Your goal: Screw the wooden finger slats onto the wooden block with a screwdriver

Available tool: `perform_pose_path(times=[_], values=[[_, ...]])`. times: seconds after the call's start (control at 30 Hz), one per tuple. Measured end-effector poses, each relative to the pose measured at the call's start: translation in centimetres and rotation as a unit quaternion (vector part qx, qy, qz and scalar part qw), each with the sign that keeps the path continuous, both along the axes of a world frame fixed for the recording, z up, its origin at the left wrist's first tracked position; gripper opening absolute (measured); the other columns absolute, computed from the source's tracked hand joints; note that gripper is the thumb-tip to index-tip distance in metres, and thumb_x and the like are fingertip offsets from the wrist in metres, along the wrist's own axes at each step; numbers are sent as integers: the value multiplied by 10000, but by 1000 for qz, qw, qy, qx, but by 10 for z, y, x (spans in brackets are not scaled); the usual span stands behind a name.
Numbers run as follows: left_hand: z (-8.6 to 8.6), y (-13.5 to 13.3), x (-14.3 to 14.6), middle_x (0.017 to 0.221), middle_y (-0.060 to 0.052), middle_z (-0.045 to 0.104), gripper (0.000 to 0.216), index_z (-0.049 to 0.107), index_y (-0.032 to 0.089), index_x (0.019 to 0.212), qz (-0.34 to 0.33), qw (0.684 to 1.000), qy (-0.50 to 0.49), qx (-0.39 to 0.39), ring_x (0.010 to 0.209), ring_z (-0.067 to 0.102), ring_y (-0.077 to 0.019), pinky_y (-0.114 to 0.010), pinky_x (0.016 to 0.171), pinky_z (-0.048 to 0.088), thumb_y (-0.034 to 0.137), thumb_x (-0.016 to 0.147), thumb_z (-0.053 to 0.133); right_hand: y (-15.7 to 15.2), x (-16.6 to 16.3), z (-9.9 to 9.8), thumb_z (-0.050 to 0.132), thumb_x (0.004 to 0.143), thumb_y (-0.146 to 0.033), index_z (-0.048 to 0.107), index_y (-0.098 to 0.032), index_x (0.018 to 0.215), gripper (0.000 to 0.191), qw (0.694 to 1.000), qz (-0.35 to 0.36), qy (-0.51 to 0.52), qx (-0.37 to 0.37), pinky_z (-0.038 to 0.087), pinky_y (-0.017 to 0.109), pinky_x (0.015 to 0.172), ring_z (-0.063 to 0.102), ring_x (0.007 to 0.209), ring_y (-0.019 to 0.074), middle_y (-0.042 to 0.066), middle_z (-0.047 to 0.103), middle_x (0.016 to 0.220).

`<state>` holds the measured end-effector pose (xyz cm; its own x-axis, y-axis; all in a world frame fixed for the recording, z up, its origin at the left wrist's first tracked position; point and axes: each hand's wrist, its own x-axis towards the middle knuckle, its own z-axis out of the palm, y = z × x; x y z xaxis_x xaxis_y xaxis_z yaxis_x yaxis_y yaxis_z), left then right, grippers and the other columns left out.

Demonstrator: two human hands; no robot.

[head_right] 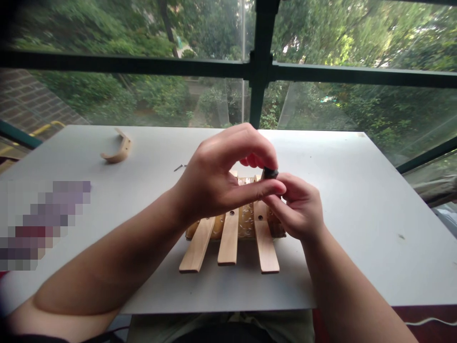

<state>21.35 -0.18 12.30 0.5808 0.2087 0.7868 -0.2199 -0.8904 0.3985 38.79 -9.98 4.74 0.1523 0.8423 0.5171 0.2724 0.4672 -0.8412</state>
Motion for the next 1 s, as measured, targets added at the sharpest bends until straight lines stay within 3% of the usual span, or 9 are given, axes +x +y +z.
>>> perform_pose_path(times=[0.17,0.33,0.43,0.57,0.63,0.73,0.83,0.9,1.0], values=[[3,0,-2,1072,-39,731,115,656,223,1012,-21,999,13,-29,990,699,-173,-329,832,619,149,946,598,-4,1,-3,676,952,-221,789,-219,1061,157,997,45,50,-36,381,286,525,485,562,114,-3,582,662],[3,2,-1,1065,-15,758,182,679,208,1070,-49,998,28,-15,942,721,-131,-269,820,615,106,953,586,-4,2,-4,634,979,-266,764,-198,1032,155,990,79,89,-70,300,266,448,444,498,103,-16,514,604],[2,2,0,1058,-27,765,131,696,195,1056,-37,999,18,-3,957,716,-135,-264,811,596,151,964,613,-5,1,-2,643,972,-309,757,-190,966,165,992,78,71,-65,332,263,454,476,507,109,0,557,626],[1,2,1,1013,-25,753,91,693,179,1025,-22,1000,7,9,925,700,-126,-245,761,568,191,936,675,-3,-1,0,740,901,-291,735,-235,1140,245,998,38,36,-32,492,287,561,599,622,149,33,688,776],[-1,2,3,970,-14,740,76,684,193,987,-10,1000,-6,3,874,685,-126,-255,738,566,214,916,701,-1,-1,-1,791,858,-277,739,-252,1123,271,999,26,28,-25,536,303,611,636,677,167,40,725,840],[-3,1,5,900,-12,710,91,671,196,943,-2,999,-33,0,783,649,-117,-278,758,577,267,909,717,1,-1,-2,821,830,-266,771,-263,1060,235,1000,18,12,0,589,335,729,692,793,199,46,757,920],[-3,-2,3,929,-32,709,102,665,196,940,3,1000,-29,-3,853,670,-143,-302,792,589,292,924,695,1,-1,1,771,879,-260,796,-267,1038,161,1000,29,0,10,604,363,836,723,908,227,52,766,939],[-1,-3,1,1028,-39,735,75,664,212,991,-11,1000,-1,-27,969,700,-179,-310,770,596,226,917,661,0,0,3,737,909,-274,800,-253,1018,128,999,35,-3,-8,597,354,789,714,867,221,52,757,888],[1,-1,-2,1150,-25,754,274,667,229,1119,-72,995,38,-50,1050,721,-184,-306,782,610,90,902,573,-2,0,4,694,942,-311,787,-215,1017,153,998,49,2,-36,536,316,651,638,691,171,43,715,790]])
